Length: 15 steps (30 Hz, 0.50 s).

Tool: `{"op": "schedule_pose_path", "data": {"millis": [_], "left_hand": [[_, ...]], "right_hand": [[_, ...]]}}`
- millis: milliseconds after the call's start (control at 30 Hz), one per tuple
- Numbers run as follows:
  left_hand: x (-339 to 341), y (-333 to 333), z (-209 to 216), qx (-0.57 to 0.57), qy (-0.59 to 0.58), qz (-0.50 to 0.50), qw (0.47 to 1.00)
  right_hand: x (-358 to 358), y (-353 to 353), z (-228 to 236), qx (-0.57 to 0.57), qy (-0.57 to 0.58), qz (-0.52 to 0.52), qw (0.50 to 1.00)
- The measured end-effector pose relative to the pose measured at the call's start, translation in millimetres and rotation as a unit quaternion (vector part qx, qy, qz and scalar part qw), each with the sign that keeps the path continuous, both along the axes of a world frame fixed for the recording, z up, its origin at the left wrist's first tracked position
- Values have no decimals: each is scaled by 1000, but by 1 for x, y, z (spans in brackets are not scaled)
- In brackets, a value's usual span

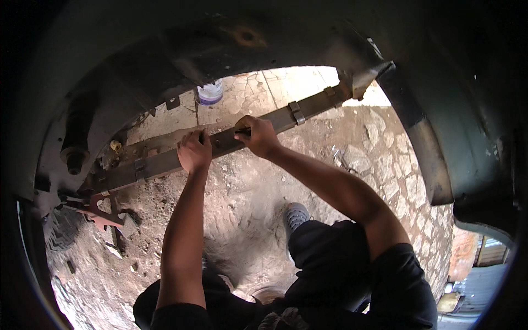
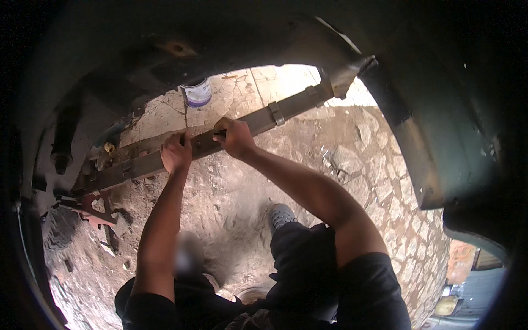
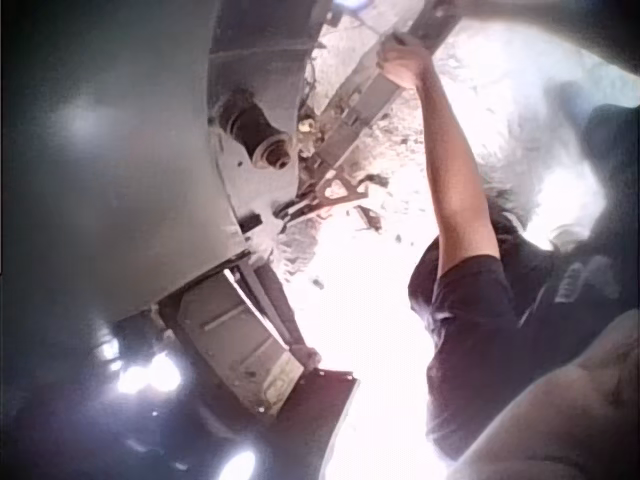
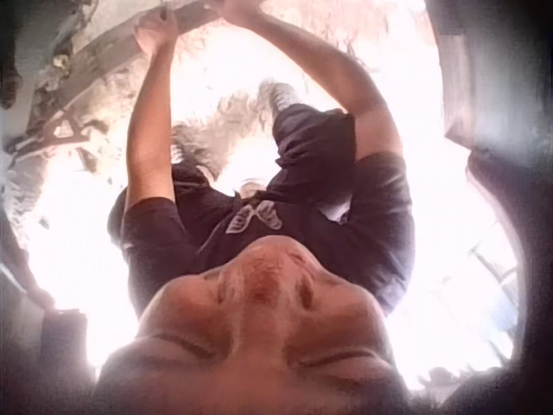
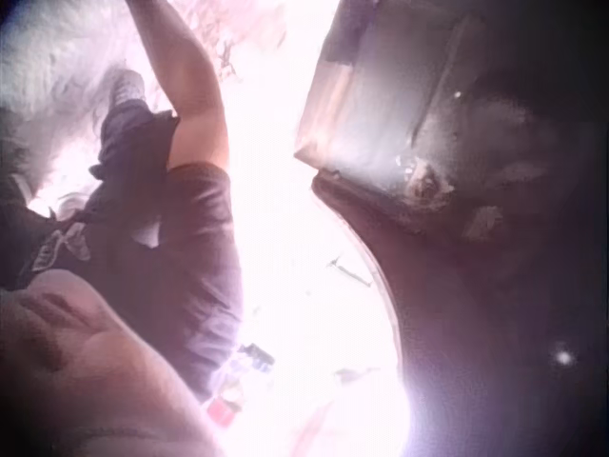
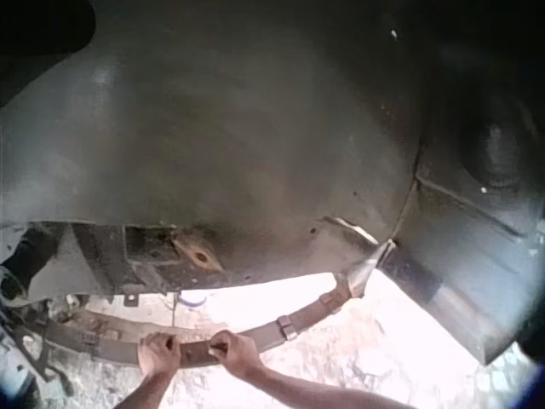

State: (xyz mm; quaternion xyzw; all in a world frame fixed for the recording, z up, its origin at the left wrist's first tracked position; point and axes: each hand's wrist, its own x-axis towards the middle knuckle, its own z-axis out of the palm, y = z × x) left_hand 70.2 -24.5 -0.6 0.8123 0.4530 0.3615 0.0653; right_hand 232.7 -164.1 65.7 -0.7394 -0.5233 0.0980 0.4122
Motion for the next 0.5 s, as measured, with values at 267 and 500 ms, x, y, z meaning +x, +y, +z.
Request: {"op": "schedule_pose_path", "data": {"millis": [267, 500], "left_hand": [[-13, 17, 23, -178, 82, -47, 979], [-8, 10, 21, -114, 60, -76, 989]], "right_hand": [[-3, 12, -6, -83, -66, 10, 994], [-2, 28, -15, -14, -85, 75, 993]]}}
